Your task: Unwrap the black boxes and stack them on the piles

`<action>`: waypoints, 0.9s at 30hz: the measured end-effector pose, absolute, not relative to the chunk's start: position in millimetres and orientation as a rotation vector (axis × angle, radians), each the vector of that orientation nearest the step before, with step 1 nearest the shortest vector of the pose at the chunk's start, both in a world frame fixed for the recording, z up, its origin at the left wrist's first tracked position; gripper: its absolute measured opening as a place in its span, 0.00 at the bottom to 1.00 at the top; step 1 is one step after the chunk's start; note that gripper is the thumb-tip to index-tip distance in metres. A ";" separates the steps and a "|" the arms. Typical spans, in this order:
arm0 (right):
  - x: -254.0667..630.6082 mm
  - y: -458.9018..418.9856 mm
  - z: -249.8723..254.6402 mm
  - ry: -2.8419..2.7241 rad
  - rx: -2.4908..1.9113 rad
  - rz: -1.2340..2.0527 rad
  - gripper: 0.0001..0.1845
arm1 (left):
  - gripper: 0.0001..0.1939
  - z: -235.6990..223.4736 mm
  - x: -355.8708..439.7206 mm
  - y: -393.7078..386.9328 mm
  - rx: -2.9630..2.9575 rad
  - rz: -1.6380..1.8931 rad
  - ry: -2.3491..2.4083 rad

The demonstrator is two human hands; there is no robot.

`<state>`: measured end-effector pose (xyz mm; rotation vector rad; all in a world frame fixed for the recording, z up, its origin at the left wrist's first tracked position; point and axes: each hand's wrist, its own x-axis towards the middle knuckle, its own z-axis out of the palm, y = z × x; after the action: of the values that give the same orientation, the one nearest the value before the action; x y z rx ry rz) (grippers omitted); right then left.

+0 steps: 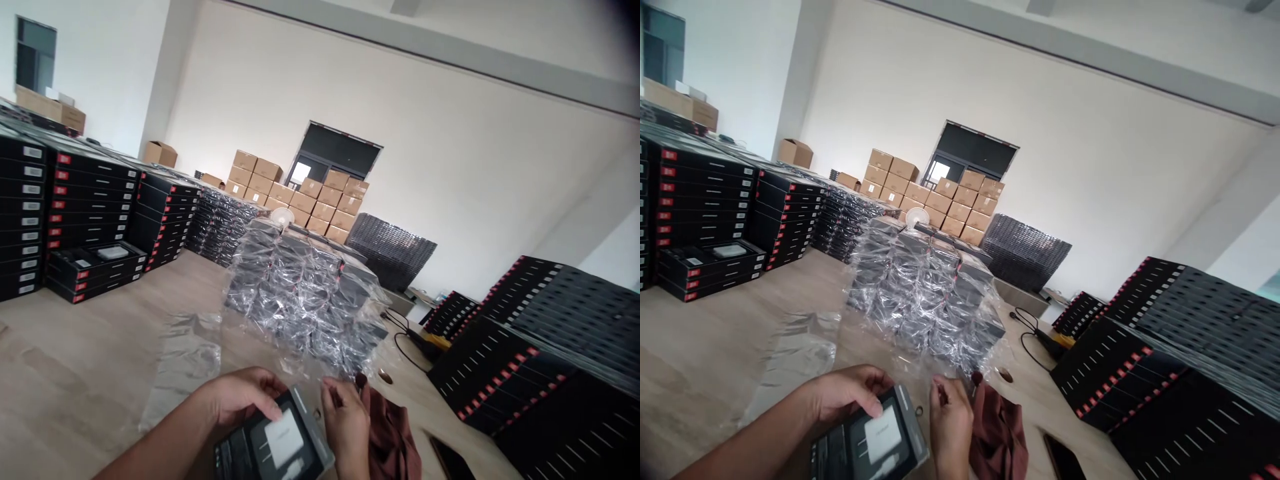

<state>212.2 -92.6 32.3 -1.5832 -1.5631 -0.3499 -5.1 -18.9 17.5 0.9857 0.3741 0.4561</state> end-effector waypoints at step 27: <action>199.0 -90.8 31.2 -1.830 -1.450 -0.144 0.16 | 0.23 19.8 5.5 -21.3 1.724 0.835 0.810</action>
<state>199.0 -90.8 31.2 -1.4504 -1.8297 -0.1445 5.5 -21.3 19.8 1.7236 0.8098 0.8349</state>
